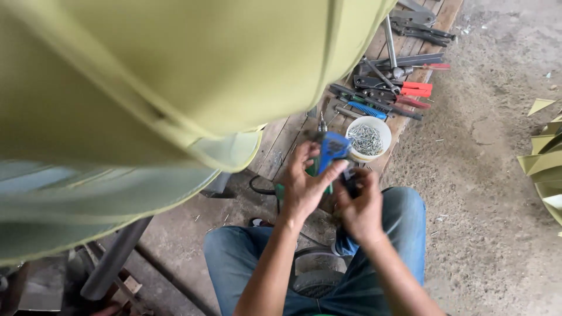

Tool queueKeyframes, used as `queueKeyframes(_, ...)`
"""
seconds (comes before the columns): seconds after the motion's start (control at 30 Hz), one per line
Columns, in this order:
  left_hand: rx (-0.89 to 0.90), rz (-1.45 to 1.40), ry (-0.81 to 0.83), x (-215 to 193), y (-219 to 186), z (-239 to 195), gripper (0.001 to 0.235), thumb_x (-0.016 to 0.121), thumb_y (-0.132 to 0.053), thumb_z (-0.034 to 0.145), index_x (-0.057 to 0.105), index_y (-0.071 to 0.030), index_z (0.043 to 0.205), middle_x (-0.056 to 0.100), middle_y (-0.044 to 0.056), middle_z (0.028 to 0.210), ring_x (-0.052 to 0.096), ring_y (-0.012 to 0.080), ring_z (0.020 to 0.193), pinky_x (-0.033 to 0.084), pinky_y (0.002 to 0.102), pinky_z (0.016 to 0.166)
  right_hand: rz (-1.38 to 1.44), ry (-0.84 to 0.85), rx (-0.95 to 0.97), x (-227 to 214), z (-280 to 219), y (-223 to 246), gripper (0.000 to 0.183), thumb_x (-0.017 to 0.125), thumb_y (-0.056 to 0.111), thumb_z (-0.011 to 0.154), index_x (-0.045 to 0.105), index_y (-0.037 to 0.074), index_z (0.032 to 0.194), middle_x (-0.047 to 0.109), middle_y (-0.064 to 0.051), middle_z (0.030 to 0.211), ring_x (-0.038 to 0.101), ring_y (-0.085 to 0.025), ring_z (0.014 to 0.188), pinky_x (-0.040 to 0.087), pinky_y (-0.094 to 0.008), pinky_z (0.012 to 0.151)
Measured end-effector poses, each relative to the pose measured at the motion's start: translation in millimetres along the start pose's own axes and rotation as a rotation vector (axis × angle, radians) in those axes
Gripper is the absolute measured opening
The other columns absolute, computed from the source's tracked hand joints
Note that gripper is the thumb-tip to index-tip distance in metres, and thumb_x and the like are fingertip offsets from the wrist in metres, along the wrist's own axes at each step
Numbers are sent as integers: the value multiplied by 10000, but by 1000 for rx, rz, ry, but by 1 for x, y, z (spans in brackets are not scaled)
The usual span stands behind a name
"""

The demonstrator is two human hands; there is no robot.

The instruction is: Assembling a large metal ventilation fan by drilling holes and using a rivet gun to fasten metal plates.

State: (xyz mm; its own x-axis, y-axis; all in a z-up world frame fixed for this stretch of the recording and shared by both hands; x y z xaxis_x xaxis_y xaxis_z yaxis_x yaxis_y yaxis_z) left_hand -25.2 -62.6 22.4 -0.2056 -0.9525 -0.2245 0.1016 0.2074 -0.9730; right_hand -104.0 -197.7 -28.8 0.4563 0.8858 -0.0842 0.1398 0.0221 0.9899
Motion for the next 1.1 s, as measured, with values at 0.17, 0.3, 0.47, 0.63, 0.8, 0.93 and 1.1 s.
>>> queueKeyframes(0.17,76,-22,-248,-23,-42,-25,819,885,-522,705,520,-11,1231,658,91,1066,693,182,943,607,323,790,-17,-6,-384,55,-44,4,466,748,0,861,461,3,1228,659,-131,1095,671,-190,1009,573,-325,878)
queueKeyframes(0.3,86,-145,-292,-38,-36,-23,715,895,-446,760,529,-5,1187,662,63,1031,678,157,902,592,303,777,-75,-34,-335,74,-53,12,480,767,2,836,486,7,1225,643,-120,1040,636,-190,915,556,-320,822)
queueKeyframes(0.47,95,-300,-191,-45,-40,-15,647,870,-376,791,534,-22,1214,660,57,1025,661,144,885,567,282,757,-40,-86,-399,81,-51,24,466,766,14,865,485,4,1237,626,-115,1071,637,-169,944,544,-311,839)
queueKeyframes(0.63,114,-413,-149,-48,-31,-12,589,858,-329,822,561,-17,1224,651,53,1034,654,147,917,565,286,802,-57,-61,-384,82,-50,33,455,776,31,864,500,5,1225,636,-110,1061,657,-169,939,559,-310,820)
queueKeyframes(0.8,98,-689,-64,-57,-3,-5,648,856,-233,825,529,-2,1334,621,58,1078,611,147,948,537,311,832,-70,-60,-484,81,-47,58,432,800,74,852,542,-1,1190,650,-137,1042,670,-188,924,560,-320,816)
queueKeyframes(0.93,141,-783,-48,-59,24,-7,786,873,-254,841,528,45,1481,659,164,1108,644,229,992,532,380,934,-179,225,-297,81,-43,45,381,777,188,869,569,10,1134,719,-163,870,714,-221,745,574,-359,683)
queueKeyframes(1.1,189,-776,-107,-60,17,5,1055,974,-327,672,405,-30,1509,496,97,1475,519,226,1384,464,492,1172,-226,286,-192,87,-36,26,306,730,213,899,550,8,1037,667,-225,706,696,-381,614,548,-438,561)
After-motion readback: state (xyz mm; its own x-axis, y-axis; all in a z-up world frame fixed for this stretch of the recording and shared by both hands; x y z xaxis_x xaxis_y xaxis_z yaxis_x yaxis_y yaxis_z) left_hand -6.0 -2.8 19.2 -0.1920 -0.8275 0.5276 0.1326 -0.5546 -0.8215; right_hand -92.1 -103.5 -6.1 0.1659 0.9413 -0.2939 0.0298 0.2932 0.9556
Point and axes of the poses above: each hand's wrist, its own z-axis towards the middle knuckle, its own x-axis out of the palm, y = z × x, the point moved 1 cm from there along z, towards the middle knuckle
